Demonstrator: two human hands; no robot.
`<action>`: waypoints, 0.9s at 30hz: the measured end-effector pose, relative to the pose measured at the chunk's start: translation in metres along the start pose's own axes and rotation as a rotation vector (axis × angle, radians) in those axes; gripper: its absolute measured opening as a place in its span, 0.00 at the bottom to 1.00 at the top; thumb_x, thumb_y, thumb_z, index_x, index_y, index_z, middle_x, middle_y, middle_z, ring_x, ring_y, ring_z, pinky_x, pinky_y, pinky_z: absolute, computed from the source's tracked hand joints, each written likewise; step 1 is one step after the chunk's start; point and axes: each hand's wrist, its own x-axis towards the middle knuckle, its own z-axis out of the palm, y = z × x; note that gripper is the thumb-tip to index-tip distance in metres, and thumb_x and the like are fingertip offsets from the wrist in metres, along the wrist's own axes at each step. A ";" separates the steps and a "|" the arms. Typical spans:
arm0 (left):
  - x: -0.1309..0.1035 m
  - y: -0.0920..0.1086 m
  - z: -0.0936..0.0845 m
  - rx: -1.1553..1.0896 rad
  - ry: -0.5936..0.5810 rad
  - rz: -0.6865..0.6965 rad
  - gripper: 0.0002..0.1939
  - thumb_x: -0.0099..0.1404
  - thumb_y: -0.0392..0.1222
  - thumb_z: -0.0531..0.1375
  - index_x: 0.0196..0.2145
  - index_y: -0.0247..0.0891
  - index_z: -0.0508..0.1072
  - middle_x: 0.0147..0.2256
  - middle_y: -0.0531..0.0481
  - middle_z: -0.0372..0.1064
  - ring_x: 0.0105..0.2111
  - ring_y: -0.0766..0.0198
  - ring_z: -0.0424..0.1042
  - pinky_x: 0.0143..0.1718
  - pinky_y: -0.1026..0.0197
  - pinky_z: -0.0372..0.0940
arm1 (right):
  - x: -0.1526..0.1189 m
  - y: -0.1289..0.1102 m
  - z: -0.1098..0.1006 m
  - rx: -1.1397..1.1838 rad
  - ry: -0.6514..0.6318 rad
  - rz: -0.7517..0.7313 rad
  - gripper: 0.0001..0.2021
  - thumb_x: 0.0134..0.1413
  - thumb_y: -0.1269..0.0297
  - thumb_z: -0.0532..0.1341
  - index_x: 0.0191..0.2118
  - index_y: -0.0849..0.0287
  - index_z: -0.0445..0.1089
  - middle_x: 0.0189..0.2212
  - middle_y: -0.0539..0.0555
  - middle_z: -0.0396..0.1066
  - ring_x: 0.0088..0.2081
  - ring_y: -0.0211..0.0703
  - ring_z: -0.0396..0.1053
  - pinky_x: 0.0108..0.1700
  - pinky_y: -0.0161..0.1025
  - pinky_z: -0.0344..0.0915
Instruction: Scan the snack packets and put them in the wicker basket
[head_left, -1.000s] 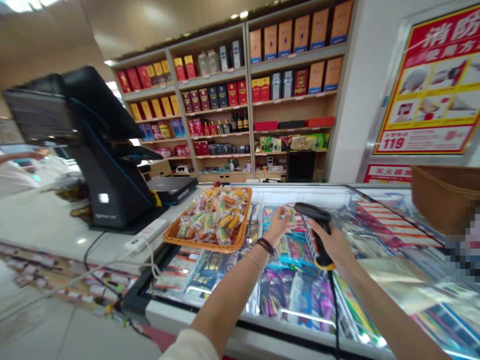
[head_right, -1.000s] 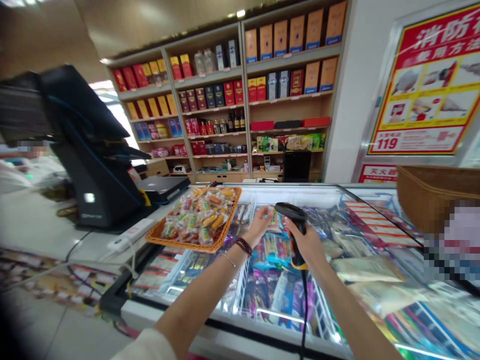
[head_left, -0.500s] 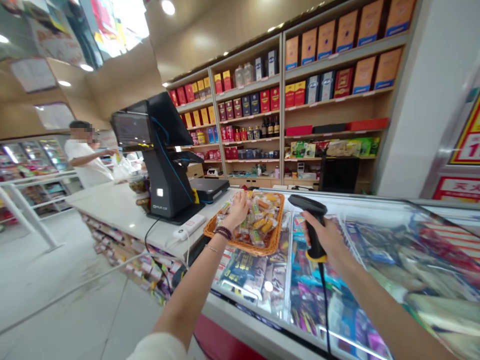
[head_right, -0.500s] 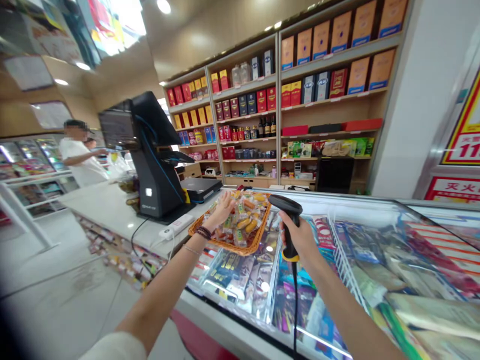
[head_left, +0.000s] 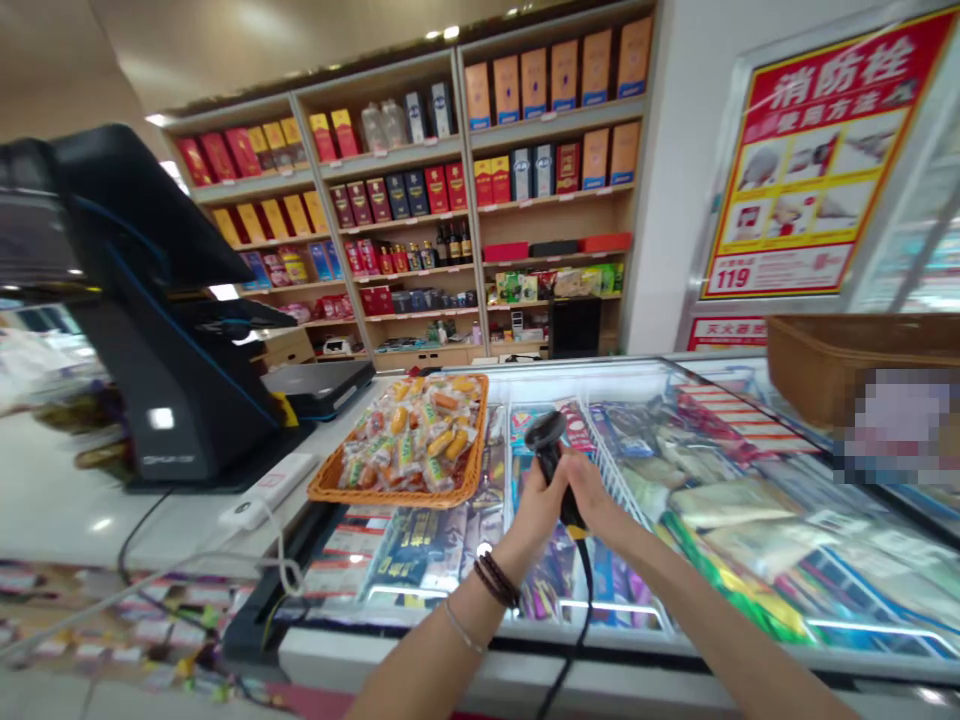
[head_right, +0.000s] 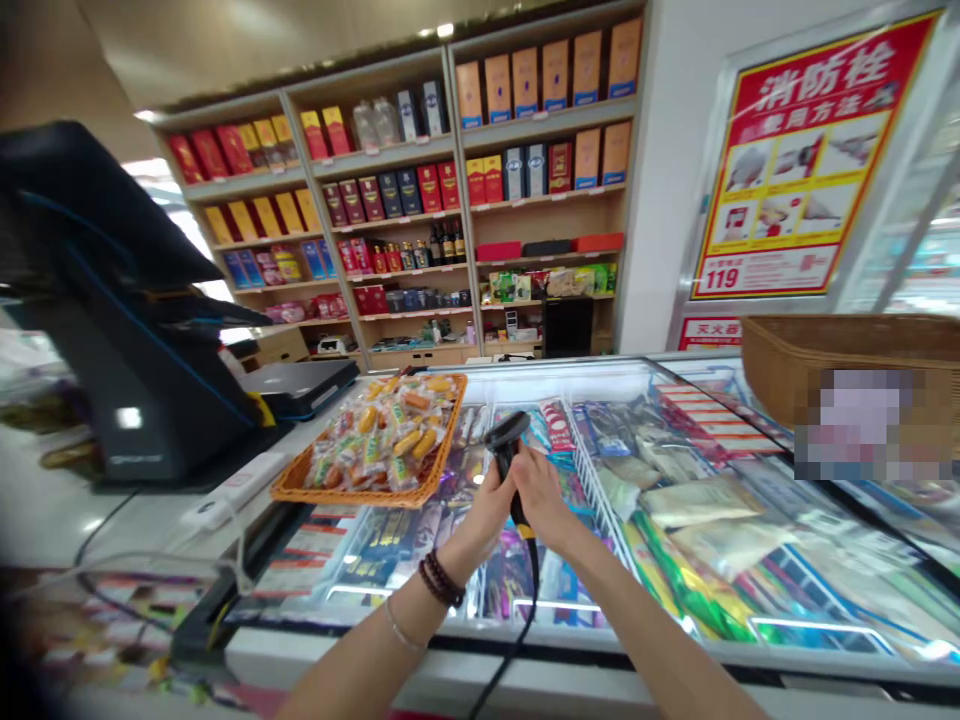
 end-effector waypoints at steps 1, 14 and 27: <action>-0.001 0.000 0.004 -0.040 0.006 -0.017 0.37 0.65 0.71 0.82 0.59 0.42 0.85 0.51 0.38 0.86 0.57 0.44 0.85 0.61 0.47 0.80 | 0.002 0.000 -0.014 -0.112 0.004 -0.059 0.41 0.65 0.14 0.60 0.51 0.47 0.89 0.55 0.64 0.86 0.64 0.67 0.79 0.69 0.62 0.76; -0.017 0.021 -0.004 -0.103 0.242 -0.061 0.42 0.47 0.78 0.85 0.40 0.43 0.77 0.27 0.59 0.69 0.24 0.68 0.68 0.27 0.65 0.64 | 0.058 -0.106 -0.064 -0.632 0.264 -0.885 0.09 0.56 0.62 0.79 0.31 0.49 0.80 0.82 0.45 0.69 0.91 0.79 0.36 0.89 0.79 0.29; -0.011 0.019 -0.003 -0.057 0.233 -0.005 0.42 0.52 0.83 0.80 0.39 0.44 0.74 0.26 0.57 0.70 0.23 0.66 0.69 0.25 0.63 0.64 | 0.091 -0.087 -0.027 -0.611 0.151 -0.916 0.04 0.57 0.65 0.76 0.34 0.53 0.81 0.92 0.41 0.46 0.91 0.77 0.12 0.86 0.83 0.18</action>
